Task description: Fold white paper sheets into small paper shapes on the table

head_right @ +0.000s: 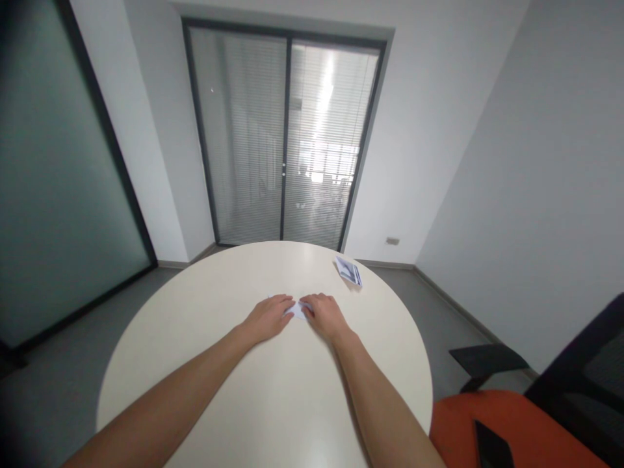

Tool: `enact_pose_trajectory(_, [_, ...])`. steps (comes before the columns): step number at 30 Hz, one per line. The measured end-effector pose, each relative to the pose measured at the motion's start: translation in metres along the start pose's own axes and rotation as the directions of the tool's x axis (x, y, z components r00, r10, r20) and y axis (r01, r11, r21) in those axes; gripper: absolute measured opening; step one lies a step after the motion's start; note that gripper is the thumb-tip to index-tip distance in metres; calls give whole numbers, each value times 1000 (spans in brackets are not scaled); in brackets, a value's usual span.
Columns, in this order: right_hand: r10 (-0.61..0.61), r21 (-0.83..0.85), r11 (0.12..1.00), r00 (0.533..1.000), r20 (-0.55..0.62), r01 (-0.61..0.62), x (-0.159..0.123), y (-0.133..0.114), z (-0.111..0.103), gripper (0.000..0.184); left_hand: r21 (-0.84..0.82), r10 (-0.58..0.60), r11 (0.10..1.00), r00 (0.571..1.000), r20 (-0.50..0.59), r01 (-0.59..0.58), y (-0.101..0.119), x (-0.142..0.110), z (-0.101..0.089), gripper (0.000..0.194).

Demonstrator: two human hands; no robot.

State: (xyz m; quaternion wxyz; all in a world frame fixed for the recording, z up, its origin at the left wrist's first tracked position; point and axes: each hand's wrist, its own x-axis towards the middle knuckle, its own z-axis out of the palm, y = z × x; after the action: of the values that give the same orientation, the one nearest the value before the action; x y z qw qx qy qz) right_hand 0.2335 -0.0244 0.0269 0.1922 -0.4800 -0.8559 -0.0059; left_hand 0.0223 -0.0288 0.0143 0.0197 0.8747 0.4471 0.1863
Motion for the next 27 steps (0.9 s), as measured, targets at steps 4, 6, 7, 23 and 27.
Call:
enact_pose_trajectory(4, [-51,29,998,998,-35,52,1,2,2,24,2,-36,999,999,25,36,0,1,-1,34])
enact_pose_trajectory(6, [-88,66,994,995,-39,91,0,3,4,24,7,-49,999,998,26,49,0,1,-2,34])
enact_pose_trajectory(7, [-106,87,990,994,-40,110,0,3,5,24,8,-57,998,998,27,56,0,1,-2,34])
enact_pose_trajectory(23, [-155,177,972,988,-26,157,-3,6,10,28,-47,-17,999,1000,25,18,-7,3,1,33])
enact_pose_trajectory(27, [-153,182,971,988,-37,157,-3,5,9,26,-46,-13,999,1000,23,14,-7,3,0,32])
